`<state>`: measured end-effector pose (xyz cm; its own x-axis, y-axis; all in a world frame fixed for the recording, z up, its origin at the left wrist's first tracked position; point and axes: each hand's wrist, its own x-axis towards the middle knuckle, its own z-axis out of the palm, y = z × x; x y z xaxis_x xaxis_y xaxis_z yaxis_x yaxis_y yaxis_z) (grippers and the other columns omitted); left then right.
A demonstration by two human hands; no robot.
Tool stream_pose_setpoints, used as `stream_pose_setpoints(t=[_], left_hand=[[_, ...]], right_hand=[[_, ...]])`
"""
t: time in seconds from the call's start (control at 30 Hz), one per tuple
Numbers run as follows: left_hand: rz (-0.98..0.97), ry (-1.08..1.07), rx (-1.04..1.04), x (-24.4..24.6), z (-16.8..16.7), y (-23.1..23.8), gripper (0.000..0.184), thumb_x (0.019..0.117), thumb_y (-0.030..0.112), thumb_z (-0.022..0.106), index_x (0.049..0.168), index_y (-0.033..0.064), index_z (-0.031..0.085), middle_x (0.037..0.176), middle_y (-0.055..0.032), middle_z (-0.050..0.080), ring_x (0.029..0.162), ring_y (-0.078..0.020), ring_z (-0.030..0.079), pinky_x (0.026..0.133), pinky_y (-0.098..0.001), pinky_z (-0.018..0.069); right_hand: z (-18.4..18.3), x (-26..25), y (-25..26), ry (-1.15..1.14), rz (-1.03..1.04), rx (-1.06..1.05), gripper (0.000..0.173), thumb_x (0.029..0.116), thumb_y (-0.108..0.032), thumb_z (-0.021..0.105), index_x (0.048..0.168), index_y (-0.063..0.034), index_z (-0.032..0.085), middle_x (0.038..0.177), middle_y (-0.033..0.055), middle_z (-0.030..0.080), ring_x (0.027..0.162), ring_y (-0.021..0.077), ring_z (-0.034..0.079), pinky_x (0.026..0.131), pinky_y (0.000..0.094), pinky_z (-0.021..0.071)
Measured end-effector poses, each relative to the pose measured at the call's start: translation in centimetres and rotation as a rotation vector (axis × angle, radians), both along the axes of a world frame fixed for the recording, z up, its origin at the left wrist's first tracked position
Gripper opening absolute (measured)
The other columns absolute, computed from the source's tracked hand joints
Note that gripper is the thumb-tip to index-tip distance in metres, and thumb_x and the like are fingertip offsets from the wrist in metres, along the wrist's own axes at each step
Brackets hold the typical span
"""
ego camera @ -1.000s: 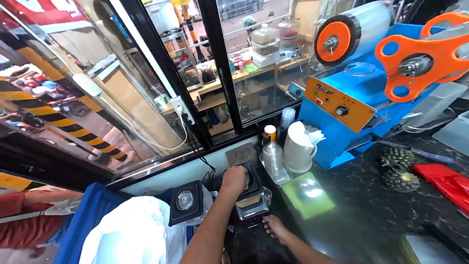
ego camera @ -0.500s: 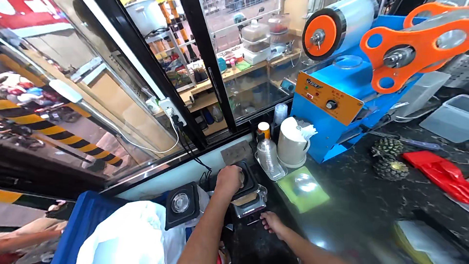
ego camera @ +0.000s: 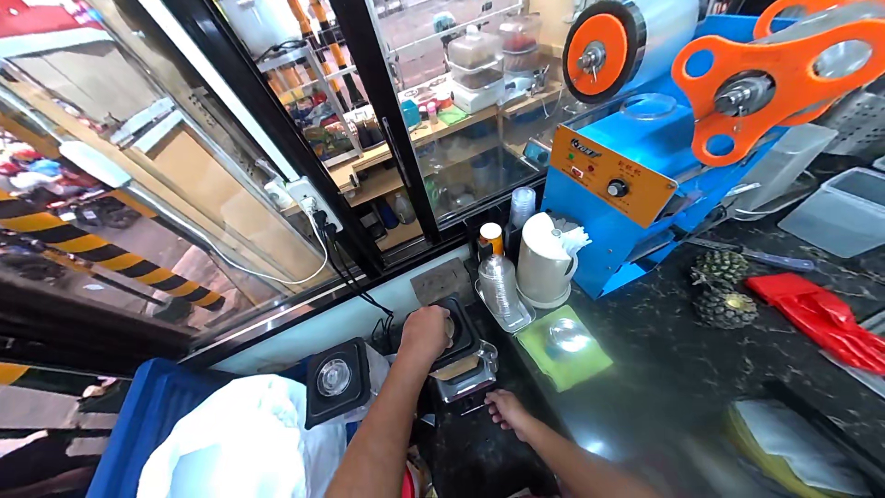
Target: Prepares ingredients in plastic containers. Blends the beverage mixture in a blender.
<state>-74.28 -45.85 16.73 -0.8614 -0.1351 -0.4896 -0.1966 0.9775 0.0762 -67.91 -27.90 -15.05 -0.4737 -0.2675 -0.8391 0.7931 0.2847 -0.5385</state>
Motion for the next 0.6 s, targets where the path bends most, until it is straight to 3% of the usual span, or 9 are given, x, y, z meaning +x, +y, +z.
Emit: stream_pose_setpoints(t=[0.13,0.33,0.43,0.6], left_hand=[[-0.036,-0.022,0.014,-0.1,0.0,-0.3,0.057,0.0901,0.035,0.072,0.143,0.0192,0.06,0.135,-0.0115,0.065,0.126,-0.0318,0.061,0.105,-0.0552,0.0488],[-0.029,-0.005,0.038,0.0,0.3,-0.1,0.049,0.09,0.025,0.072,0.138,0.0154,0.064,0.13,-0.0157,0.067,0.122,-0.0357,0.062,0.102,-0.0586,0.0498],[-0.008,-0.016,0.053,0.0,0.6,-0.1,0.051,0.0914,0.025,0.072,0.14,0.0156,0.062,0.131,-0.0169,0.066,0.123,-0.0374,0.062,0.102,-0.0596,0.0489],[-0.014,0.057,0.045,0.3,-1.4,-0.6,0.044,0.0869,0.022,0.076,0.13,0.017,0.07,0.117,-0.0154,0.071,0.109,-0.0373,0.067,0.091,-0.0618,0.054]], right_hand=[[0.1,0.0,0.0,0.001,0.009,0.0,0.034,0.1086,-0.036,0.049,0.122,-0.0088,0.064,0.087,0.0053,0.063,0.067,0.0146,0.057,0.059,0.0311,0.0467],[0.1,0.1,-0.1,0.012,0.028,0.011,0.036,0.1086,-0.036,0.048,0.126,-0.0088,0.062,0.092,0.0065,0.065,0.07,0.0157,0.059,0.062,0.0335,0.0489],[0.2,0.0,-0.2,0.015,0.038,0.02,0.034,0.1087,-0.036,0.048,0.126,-0.0093,0.061,0.091,0.0057,0.064,0.068,0.0147,0.058,0.061,0.0318,0.0483],[0.4,0.1,-0.3,0.026,0.047,0.024,0.034,0.1092,-0.035,0.048,0.125,-0.008,0.061,0.09,0.0058,0.063,0.067,0.0142,0.058,0.059,0.0305,0.0483]])
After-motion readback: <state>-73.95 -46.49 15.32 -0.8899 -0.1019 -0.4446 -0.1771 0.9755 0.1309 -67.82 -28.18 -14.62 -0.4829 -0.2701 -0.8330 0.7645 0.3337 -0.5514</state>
